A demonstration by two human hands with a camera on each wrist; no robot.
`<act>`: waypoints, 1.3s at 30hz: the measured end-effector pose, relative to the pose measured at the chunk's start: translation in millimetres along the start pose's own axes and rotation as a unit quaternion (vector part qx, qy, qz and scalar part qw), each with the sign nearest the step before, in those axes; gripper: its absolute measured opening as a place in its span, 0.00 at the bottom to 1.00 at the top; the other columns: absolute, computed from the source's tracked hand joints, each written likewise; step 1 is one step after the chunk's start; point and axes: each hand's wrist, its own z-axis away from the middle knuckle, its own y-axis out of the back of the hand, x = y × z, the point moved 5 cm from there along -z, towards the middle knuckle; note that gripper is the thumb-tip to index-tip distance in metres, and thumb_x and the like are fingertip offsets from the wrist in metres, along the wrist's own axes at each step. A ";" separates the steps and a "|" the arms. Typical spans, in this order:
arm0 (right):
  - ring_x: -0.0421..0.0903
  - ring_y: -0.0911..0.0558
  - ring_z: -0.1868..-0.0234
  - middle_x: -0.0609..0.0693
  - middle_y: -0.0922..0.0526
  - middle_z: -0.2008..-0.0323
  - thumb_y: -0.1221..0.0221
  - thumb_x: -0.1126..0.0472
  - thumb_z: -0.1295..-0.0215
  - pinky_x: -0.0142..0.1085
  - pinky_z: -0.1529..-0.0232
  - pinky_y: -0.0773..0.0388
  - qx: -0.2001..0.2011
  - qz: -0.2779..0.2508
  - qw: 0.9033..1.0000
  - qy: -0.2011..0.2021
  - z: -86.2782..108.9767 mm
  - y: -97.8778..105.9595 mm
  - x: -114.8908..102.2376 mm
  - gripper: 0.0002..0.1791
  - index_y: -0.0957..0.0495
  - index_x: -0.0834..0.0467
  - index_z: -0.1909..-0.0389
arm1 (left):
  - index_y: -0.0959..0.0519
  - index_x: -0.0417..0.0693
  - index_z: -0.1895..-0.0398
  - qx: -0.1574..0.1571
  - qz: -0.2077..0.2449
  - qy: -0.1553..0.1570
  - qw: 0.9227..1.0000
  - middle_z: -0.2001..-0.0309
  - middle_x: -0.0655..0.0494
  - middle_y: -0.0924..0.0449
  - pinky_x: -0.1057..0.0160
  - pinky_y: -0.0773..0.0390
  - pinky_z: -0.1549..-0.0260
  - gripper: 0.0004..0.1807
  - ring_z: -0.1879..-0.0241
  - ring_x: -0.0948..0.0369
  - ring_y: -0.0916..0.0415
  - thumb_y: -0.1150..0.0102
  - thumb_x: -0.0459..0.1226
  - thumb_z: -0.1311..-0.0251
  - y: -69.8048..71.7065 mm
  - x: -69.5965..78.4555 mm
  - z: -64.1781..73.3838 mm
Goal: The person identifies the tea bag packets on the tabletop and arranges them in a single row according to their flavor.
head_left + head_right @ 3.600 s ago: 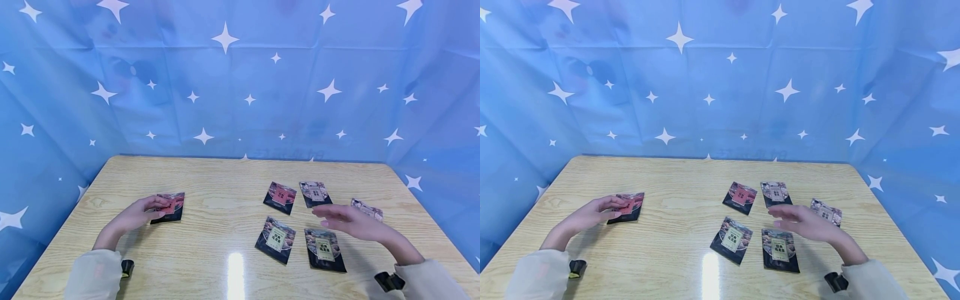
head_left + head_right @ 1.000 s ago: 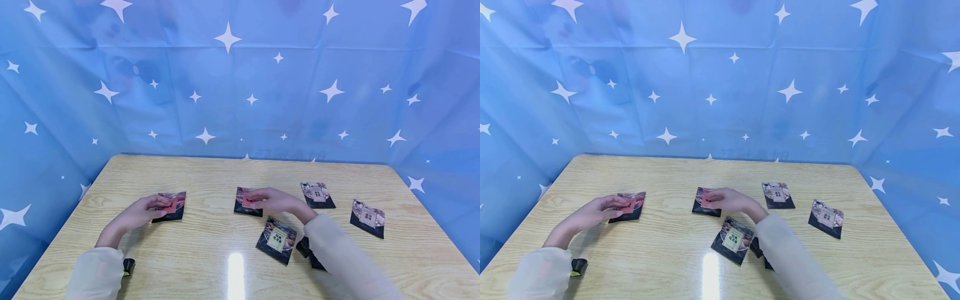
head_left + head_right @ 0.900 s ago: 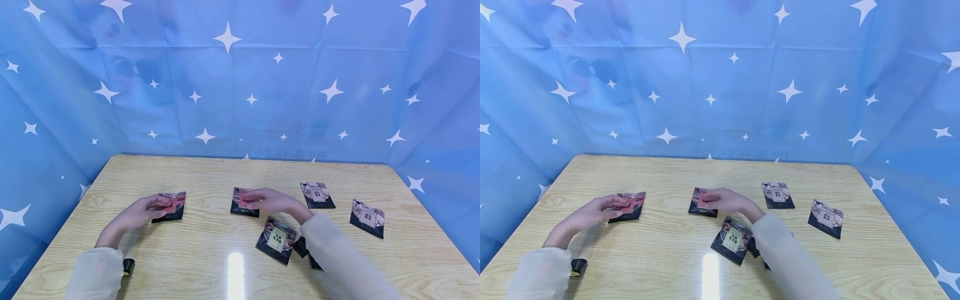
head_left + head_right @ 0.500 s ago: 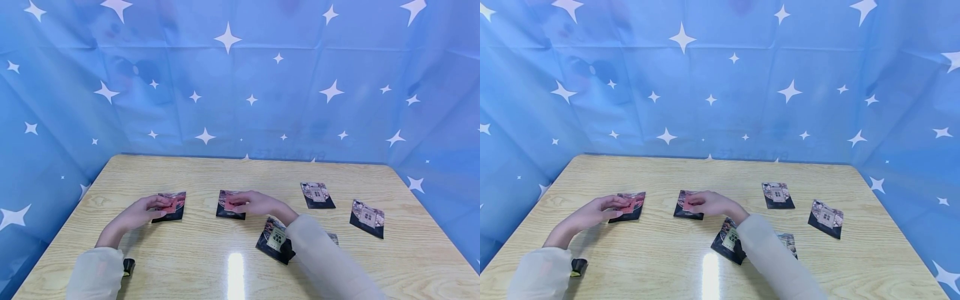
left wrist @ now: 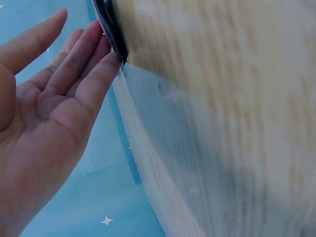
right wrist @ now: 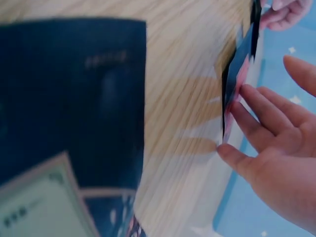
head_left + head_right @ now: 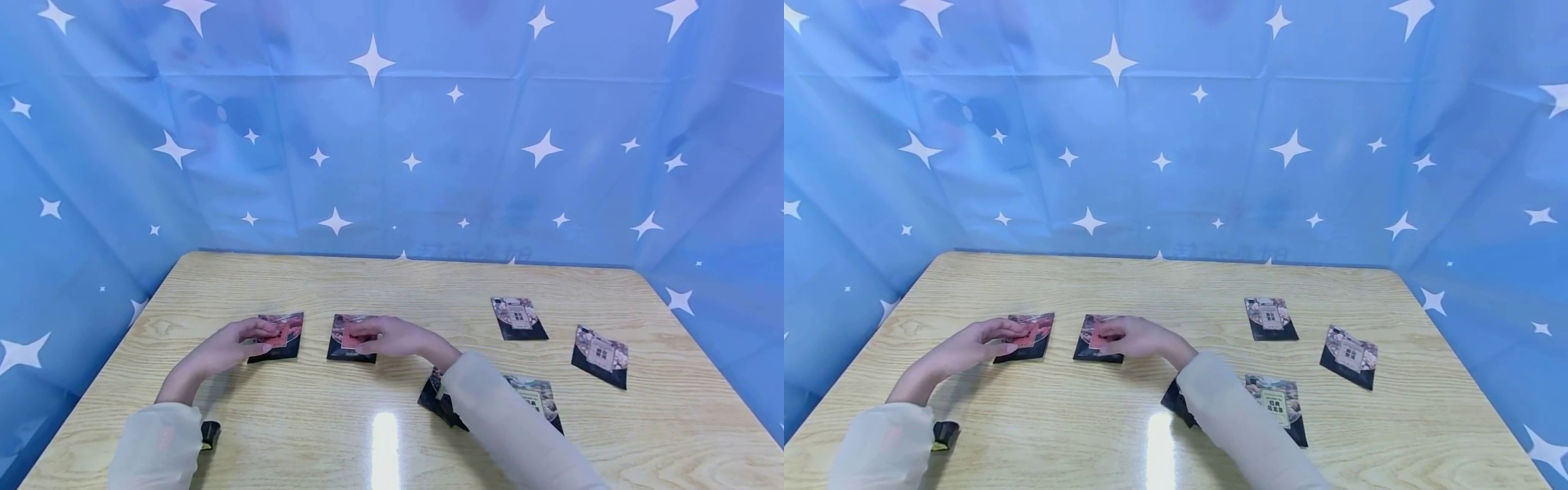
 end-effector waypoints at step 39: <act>0.46 0.35 0.38 0.50 0.34 0.38 0.49 0.58 0.32 0.40 0.41 0.38 -0.017 -0.022 0.999 -0.015 -21.2 -10.1 -10.8 0.25 0.37 0.56 0.35 | 0.33 0.32 0.43 -0.012 0.010 -0.002 1.000 0.46 0.36 0.31 0.54 0.29 0.56 0.20 0.45 0.42 0.35 0.50 0.33 0.36 -0.4 0.3 -0.8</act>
